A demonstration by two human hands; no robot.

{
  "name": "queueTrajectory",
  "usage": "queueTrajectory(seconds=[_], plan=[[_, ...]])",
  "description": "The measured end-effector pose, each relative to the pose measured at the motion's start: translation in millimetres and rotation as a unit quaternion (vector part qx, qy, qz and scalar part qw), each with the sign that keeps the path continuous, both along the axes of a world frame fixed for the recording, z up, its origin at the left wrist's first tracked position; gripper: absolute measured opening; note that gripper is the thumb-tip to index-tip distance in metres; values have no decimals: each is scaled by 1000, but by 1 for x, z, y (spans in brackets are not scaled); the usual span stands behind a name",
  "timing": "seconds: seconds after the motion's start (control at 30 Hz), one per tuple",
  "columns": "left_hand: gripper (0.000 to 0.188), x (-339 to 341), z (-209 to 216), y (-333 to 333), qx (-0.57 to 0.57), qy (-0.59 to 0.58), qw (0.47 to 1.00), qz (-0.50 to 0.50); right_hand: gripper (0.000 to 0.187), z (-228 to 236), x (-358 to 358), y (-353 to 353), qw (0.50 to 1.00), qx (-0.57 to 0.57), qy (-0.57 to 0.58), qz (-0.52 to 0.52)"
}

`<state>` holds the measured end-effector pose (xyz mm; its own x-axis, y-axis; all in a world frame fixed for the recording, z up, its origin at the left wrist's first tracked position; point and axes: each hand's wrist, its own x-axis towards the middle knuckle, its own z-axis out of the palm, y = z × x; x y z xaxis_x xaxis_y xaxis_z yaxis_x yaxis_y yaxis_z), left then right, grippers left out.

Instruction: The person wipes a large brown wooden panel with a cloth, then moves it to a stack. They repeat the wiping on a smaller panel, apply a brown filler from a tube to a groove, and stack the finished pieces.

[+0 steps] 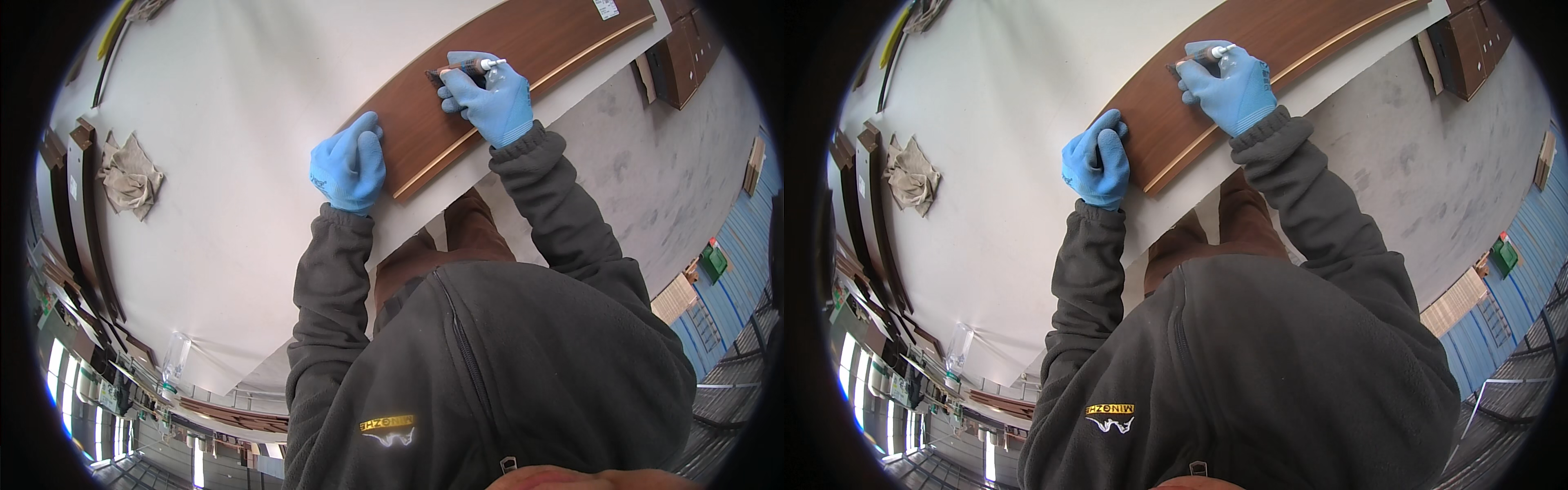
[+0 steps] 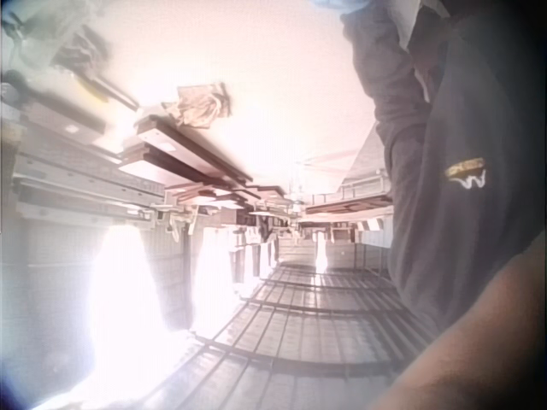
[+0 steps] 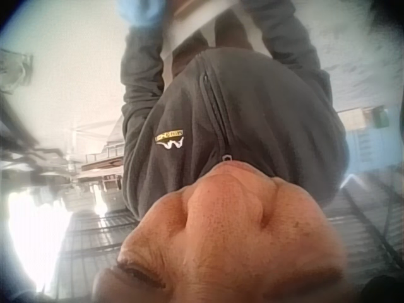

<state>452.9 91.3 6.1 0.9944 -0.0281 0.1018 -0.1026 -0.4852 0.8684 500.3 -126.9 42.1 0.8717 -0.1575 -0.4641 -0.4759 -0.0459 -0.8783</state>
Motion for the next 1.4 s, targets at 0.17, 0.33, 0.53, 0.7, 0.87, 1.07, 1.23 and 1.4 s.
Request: queueTrajectory(seconds=[0.17,0.33,0.53,0.7,0.87,1.07,1.23,1.4], plan=[[23,0,1,-1,1,-1,1000,2,32,4,7,-9,1000,-9,9,-27],[23,-1,0,-2,-7,-6,1000,11,29,18,18,-32,981,-29,-95,-164],[22,1,-1,-3,-9,-9,1000,7,35,18,5,-31,989,-33,-50,-134],[23,-1,-2,-3,-7,-3,1000,6,40,21,-4,-27,994,-18,-7,-110],[22,0,0,-1,-8,7,1000,-10,44,39,-5,-24,996,15,-13,-89],[19,2,7,1,34,-24,999,-5,35,48,31,-8,992,-25,-118,-34],[17,3,1,3,55,-53,997,-6,28,36,122,4,909,-208,-345,107],[13,1,-3,0,58,-12,998,-2,29,20,244,30,827,-235,-455,230]])
